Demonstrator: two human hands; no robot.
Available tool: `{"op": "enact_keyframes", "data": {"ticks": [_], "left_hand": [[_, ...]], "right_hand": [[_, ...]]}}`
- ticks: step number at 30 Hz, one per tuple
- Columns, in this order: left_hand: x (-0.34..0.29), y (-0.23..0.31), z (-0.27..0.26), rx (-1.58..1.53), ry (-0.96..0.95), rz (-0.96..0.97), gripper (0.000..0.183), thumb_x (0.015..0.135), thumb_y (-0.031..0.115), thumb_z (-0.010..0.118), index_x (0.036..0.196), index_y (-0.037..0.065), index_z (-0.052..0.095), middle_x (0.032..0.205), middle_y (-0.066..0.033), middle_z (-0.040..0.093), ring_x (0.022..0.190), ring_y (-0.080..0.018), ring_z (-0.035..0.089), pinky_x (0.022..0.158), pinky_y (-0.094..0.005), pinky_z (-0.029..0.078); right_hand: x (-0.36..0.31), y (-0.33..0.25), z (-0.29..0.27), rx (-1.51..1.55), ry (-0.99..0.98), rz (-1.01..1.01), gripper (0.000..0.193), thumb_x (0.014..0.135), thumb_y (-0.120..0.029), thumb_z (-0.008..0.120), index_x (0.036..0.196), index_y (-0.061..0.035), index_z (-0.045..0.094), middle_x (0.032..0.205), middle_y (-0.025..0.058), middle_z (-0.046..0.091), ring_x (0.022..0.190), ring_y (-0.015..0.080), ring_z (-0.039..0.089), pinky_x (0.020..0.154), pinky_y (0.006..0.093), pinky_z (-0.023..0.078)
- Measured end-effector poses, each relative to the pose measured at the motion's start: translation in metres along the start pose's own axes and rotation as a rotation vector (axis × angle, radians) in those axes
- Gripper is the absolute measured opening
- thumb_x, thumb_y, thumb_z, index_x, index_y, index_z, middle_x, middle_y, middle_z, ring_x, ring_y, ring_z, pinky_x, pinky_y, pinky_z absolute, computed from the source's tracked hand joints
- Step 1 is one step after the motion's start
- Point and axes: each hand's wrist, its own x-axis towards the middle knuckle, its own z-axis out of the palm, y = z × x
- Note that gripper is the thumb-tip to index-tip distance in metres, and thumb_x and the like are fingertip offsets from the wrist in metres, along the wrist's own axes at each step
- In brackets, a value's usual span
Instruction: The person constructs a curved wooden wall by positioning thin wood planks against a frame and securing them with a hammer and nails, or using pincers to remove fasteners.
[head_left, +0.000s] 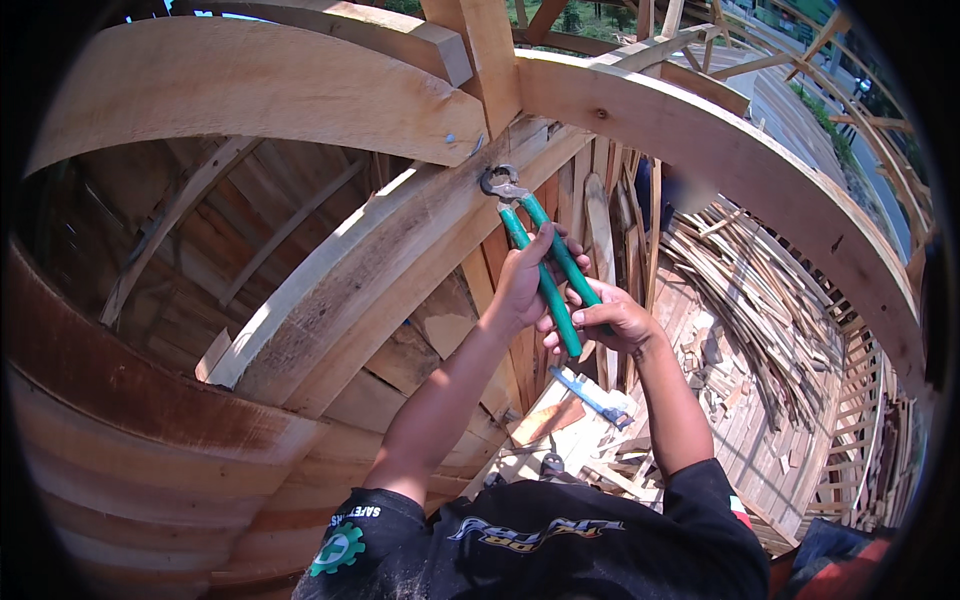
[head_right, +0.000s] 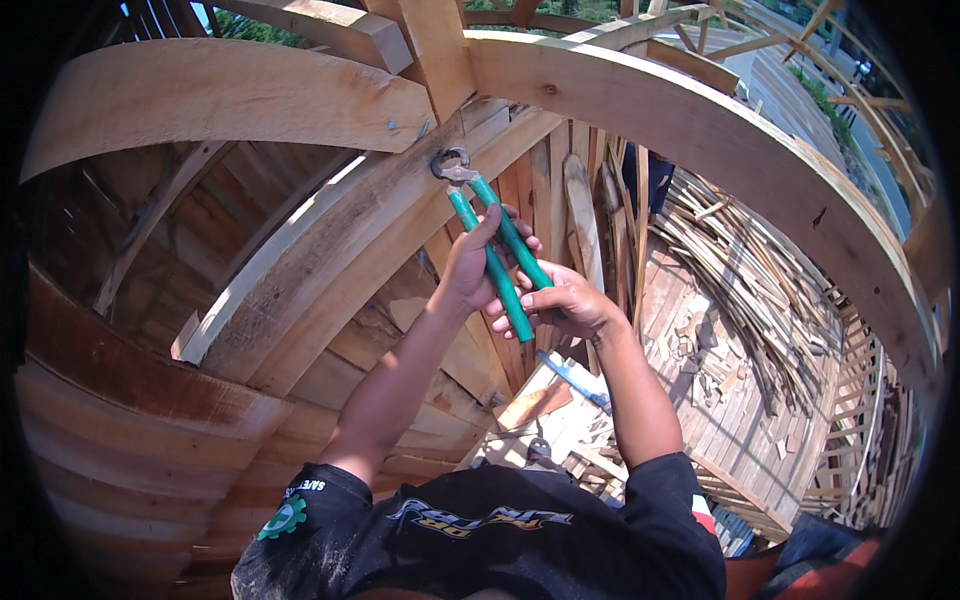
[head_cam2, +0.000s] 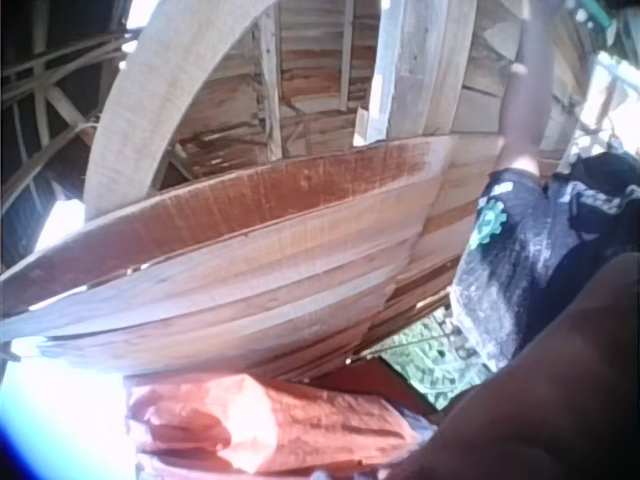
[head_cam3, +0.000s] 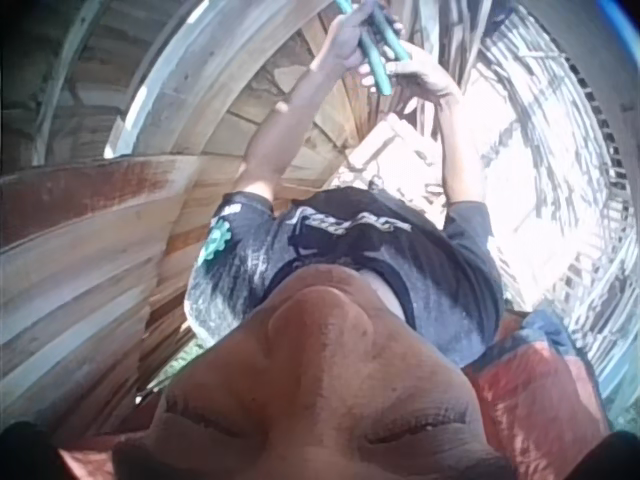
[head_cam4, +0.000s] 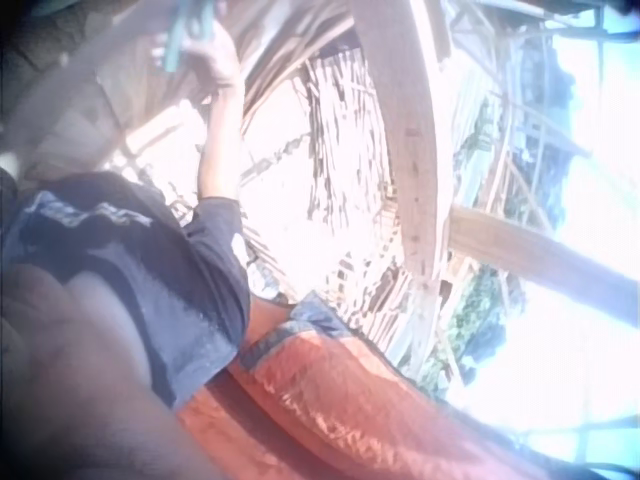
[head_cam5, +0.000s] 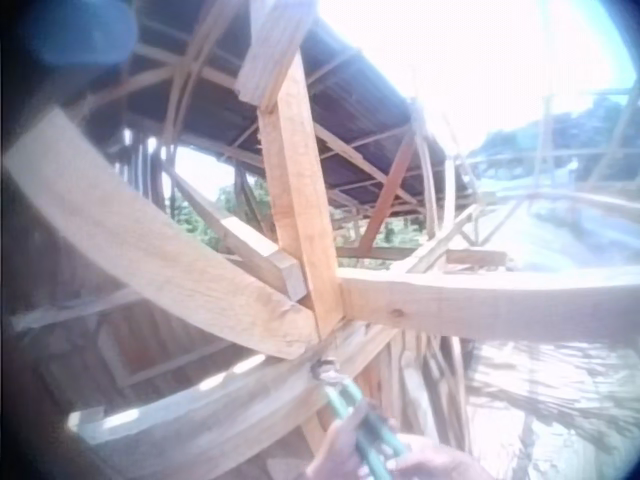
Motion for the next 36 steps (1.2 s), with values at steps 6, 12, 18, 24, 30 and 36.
{"op": "enact_keyframes", "data": {"ticks": [6, 12, 18, 24, 30, 36], "left_hand": [[0.009, -0.011, 0.011, 0.004, 0.025, 0.088, 0.032, 0.097, 0.037, 0.052, 0.108, 0.007, 0.051, 0.096, -0.0117, 0.063, 0.093, -0.0250, 0.063, 0.086, -0.0407, 0.054], [0.016, -0.021, 0.021, -0.020, 0.043, 0.140, 0.038, 0.095, 0.040, 0.055, 0.114, 0.008, 0.046, 0.101, -0.0151, 0.062, 0.096, -0.0284, 0.063, 0.082, -0.0453, 0.055], [0.028, -0.033, 0.024, -0.055, 0.057, 0.211, 0.039, 0.095, 0.041, 0.055, 0.116, 0.010, 0.044, 0.103, -0.0159, 0.060, 0.100, -0.0291, 0.062, 0.077, -0.0435, 0.055], [0.038, -0.042, 0.032, -0.043, 0.080, 0.295, 0.040, 0.095, 0.044, 0.053, 0.114, 0.010, 0.043, 0.104, -0.0145, 0.060, 0.100, -0.0290, 0.061, 0.081, -0.0429, 0.053], [0.053, -0.048, 0.037, -0.039, 0.092, 0.373, 0.039, 0.094, 0.043, 0.055, 0.110, 0.009, 0.045, 0.095, -0.0102, 0.058, 0.097, -0.0279, 0.061, 0.087, -0.0462, 0.051], [0.050, -0.049, 0.035, -0.059, 0.156, 0.389, 0.038, 0.093, 0.044, 0.056, 0.103, 0.008, 0.049, 0.086, -0.0081, 0.057, 0.088, -0.0231, 0.061, 0.083, -0.0386, 0.051]], "right_hand": [[-0.005, -0.019, -0.020, -0.021, -0.089, 0.038, 0.043, 0.082, -0.003, 0.058, 0.121, 0.0031, 0.041, 0.109, 0.0266, 0.062, 0.090, 0.0347, 0.068, 0.082, 0.0469, 0.056], [-0.006, -0.035, -0.039, -0.098, -0.102, 0.084, 0.043, 0.081, -0.006, 0.059, 0.119, 0.0024, 0.043, 0.106, 0.0264, 0.063, 0.087, 0.0350, 0.068, 0.078, 0.0455, 0.057], [-0.004, -0.050, -0.060, -0.172, -0.090, 0.134, 0.031, 0.081, -0.008, 0.060, 0.107, -0.0037, 0.044, 0.100, 0.0269, 0.064, 0.078, 0.0336, 0.070, 0.066, 0.0413, 0.060], [0.000, -0.068, -0.077, -0.233, -0.132, 0.212, 0.039, 0.084, -0.016, 0.061, 0.116, -0.0004, 0.046, 0.093, 0.0202, 0.065, 0.076, 0.0284, 0.069, 0.067, 0.0407, 0.060], [0.004, -0.096, -0.084, -0.383, -0.134, 0.299, 0.045, 0.087, -0.024, 0.063, 0.120, 0.0012, 0.047, 0.090, 0.0176, 0.066, 0.074, 0.0249, 0.069, 0.066, 0.0354, 0.060], [0.000, -0.085, -0.047, -1.221, 0.225, 0.112, 0.099, 0.073, -0.042, 0.078, 0.144, 0.0027, 0.025, 0.122, 0.0241, 0.057, 0.108, 0.0320, 0.061, 0.086, 0.0358, 0.051]]}}
